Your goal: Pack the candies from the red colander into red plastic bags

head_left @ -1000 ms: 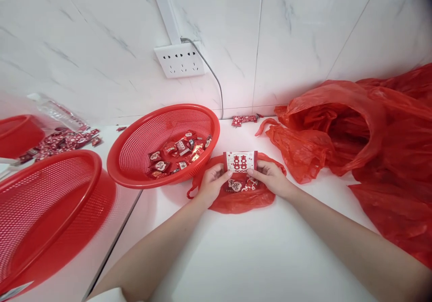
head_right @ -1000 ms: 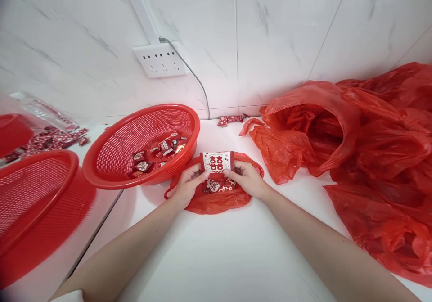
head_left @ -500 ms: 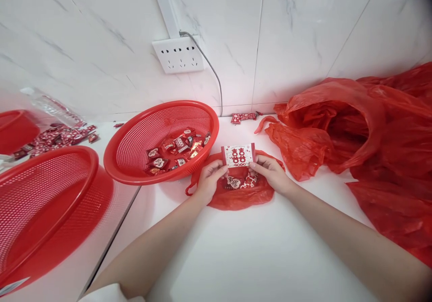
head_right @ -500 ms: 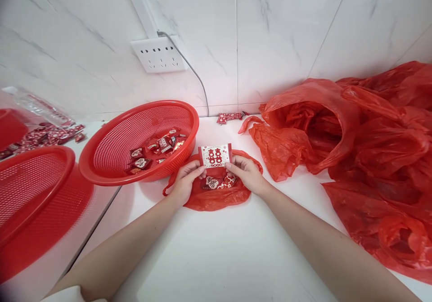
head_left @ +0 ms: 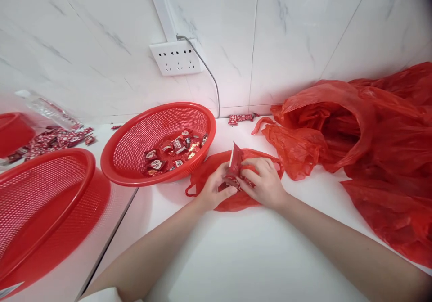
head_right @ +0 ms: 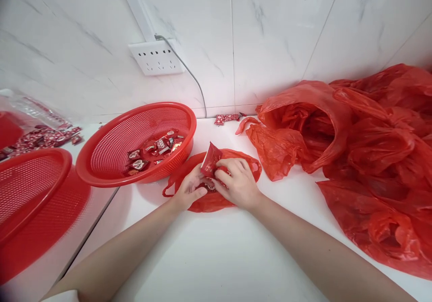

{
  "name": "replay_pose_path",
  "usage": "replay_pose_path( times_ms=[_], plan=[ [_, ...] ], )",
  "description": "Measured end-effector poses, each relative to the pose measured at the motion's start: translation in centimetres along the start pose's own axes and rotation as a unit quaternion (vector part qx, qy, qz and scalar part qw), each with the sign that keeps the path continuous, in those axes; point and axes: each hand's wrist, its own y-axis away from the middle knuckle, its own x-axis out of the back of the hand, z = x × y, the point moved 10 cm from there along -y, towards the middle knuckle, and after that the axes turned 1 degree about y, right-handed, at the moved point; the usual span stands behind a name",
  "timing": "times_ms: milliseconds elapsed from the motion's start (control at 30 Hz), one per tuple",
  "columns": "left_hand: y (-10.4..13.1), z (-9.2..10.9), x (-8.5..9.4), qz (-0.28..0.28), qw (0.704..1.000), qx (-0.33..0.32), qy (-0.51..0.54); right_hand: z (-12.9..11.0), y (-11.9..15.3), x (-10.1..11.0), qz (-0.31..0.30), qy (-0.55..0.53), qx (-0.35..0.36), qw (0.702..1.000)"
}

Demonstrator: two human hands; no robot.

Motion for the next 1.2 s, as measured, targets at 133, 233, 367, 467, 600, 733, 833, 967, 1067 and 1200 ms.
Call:
replay_pose_path(
  times_ms=[133, 233, 367, 467, 600, 733, 833, 967, 1067, 1200],
  plan=[
    [0.0, -1.6, 2.4, 0.119, 0.992, 0.053, 0.001, -1.0, 0.0, -1.1, -0.050, -0.044, 0.030, 0.997],
    [0.0, -2.2, 4.3, 0.189, 0.980, 0.063, -0.007, 0.7, 0.1, -0.5, -0.010, -0.114, -0.063, 0.991],
    [-0.2, -2.5, 4.1, 0.162, 0.984, 0.076, -0.011, 4.5, 0.9, -1.1, 0.023, -0.225, -0.222, 0.948],
    [-0.2, -2.5, 3.5, 0.141, 0.985, 0.097, -0.031, 5.8, 1.5, -3.7, -0.052, -0.336, -0.288, 0.895],
    [-0.3, -2.1, 3.3, 0.146, 0.981, 0.111, -0.062, 6.6, 2.3, -5.5, -0.075, -0.436, -0.345, 0.828],
    [-0.4, -1.8, 3.4, 0.175, 0.977, 0.116, -0.042, 7.6, 2.9, -5.5, -0.027, -0.459, -0.391, 0.797],
    [-0.3, -1.9, 3.6, 0.185, 0.974, 0.121, -0.040, 7.5, 3.0, -5.5, -0.029, -0.472, -0.398, 0.786],
    [-0.3, -1.7, 3.8, 0.191, 0.975, 0.108, -0.040, 6.2, 2.5, -6.3, -0.091, -0.518, -0.371, 0.765],
    [-0.3, -1.8, 3.7, 0.188, 0.975, 0.113, -0.042, 5.9, 2.5, -6.5, -0.106, -0.529, -0.367, 0.758],
    [-0.4, -1.9, 3.2, 0.171, 0.978, 0.114, -0.030, 6.0, 2.4, -6.1, -0.101, -0.507, -0.357, 0.778]
  ],
)
